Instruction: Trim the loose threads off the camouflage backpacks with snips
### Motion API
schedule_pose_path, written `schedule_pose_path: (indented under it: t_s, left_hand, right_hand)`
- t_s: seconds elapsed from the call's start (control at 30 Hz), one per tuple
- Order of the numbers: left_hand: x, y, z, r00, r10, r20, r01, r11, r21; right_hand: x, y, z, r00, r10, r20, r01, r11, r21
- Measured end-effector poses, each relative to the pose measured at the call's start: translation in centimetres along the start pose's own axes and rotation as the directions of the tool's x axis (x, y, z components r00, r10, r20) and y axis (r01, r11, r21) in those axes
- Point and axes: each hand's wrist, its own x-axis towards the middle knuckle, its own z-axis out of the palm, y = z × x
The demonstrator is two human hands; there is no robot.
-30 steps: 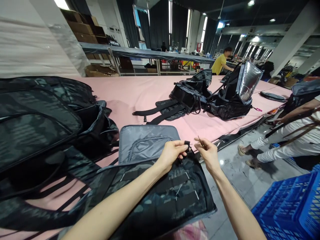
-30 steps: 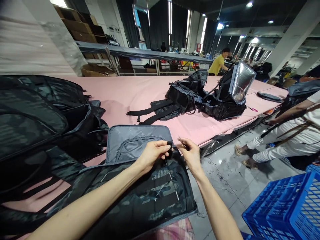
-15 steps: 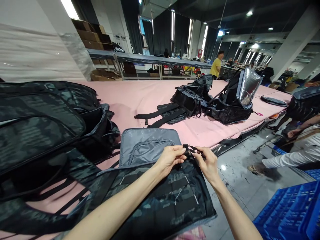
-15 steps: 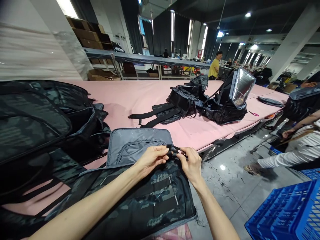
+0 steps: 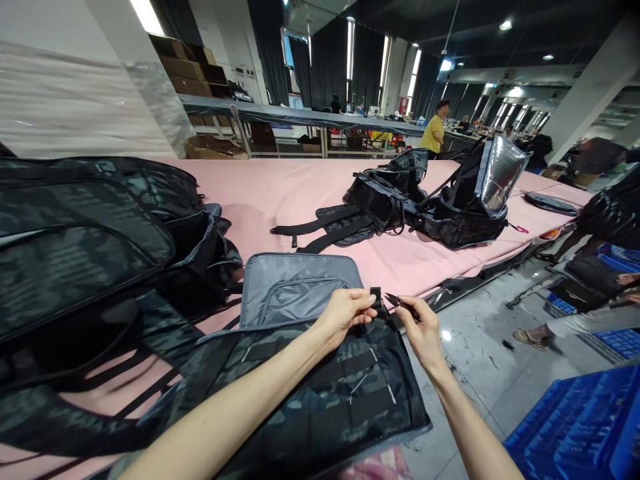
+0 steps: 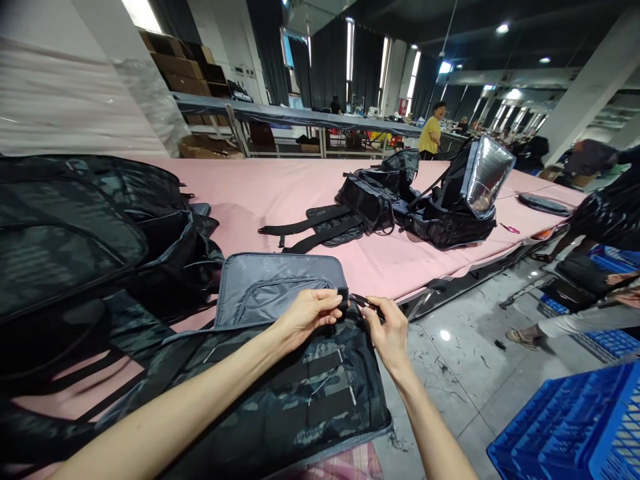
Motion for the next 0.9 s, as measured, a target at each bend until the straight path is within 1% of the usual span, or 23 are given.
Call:
schedule_pose_path:
  t_s: [0.07, 0.13, 0.17, 0.27, 0.33, 0.37, 0.43, 0.5, 0.63, 0.77, 0.83, 0.9]
  left_hand:
    - [0.0, 0.0, 0.1, 1.000, 0.001, 0.006, -0.001, 1.000, 0.014]
    - [-0.1, 0.0, 0.1, 1.000, -0.002, 0.002, 0.002, 1.000, 0.022]
    - [-0.1, -0.1, 0.1, 1.000, -0.006, 0.002, 0.006, 1.000, 0.025]
    - [-0.1, -0.2, 0.0, 1.000, -0.006, 0.004, 0.006, 1.000, 0.028]
    - [-0.1, -0.2, 0.0, 1.000, -0.003, 0.005, 0.003, 0.999, 0.036]
    - [-0.1, -0.3, 0.0, 1.000, -0.001, 0.009, 0.001, 0.999, 0.045]
    - [0.0, -0.3, 0.1, 1.000, 0.014, 0.017, -0.015, 0.997, 0.078]
    - [0.1, -0.4, 0.2, 0.998, 0.054, 0.013, -0.055, 0.990, 0.131]
    - [0.2, -0.5, 0.5, 0.992, 0.124, -0.019, -0.116, 0.967, 0.228]
    - [-0.1, -0.5, 0.8, 0.989, 0.146, 0.035, -0.150, 0.944, 0.293]
    - [-0.4, -0.3, 0.8, 0.990, 0.134, 0.040, -0.140, 0.938, 0.316]
    - [-0.5, -0.2, 0.4, 0.992, 0.112, 0.052, -0.123, 0.922, 0.368]
  right_hand:
    - [0.0, -0.3, 0.0, 0.997, -0.079, 0.026, 0.081, 0.994, -0.076]
    - [0.1, -0.4, 0.0, 0.993, -0.113, 0.035, 0.116, 0.988, -0.105]
    - [0.1, -0.4, 0.1, 0.994, -0.101, 0.034, 0.104, 0.990, -0.096]
    - [0.0, 0.1, 0.2, 1.000, 0.017, 0.011, -0.017, 1.000, 0.005]
    - [-0.1, 0.3, 0.2, 0.998, 0.063, 0.011, -0.063, 0.996, 0.055]
    - [-0.1, 0.4, 0.1, 0.998, 0.054, 0.020, -0.055, 0.997, 0.054]
    - [-0.1, 0.3, -0.1, 0.999, -0.005, 0.045, 0.005, 1.000, 0.004]
    - [-0.1, 0.2, -0.2, 0.997, -0.050, 0.055, 0.052, 0.997, -0.053]
    - [0.1, -0.1, -0.5, 1.000, 0.009, 0.011, -0.008, 0.999, -0.038]
    - [0.4, -0.6, -0.8, 0.997, -0.017, 0.073, 0.023, 0.996, -0.086]
    - [0.6, -0.5, -1.2, 0.998, 0.043, 0.049, -0.040, 0.997, -0.073]
    - [0.6, -0.1, -1.6, 0.987, 0.162, 0.016, -0.163, 0.986, 0.031]
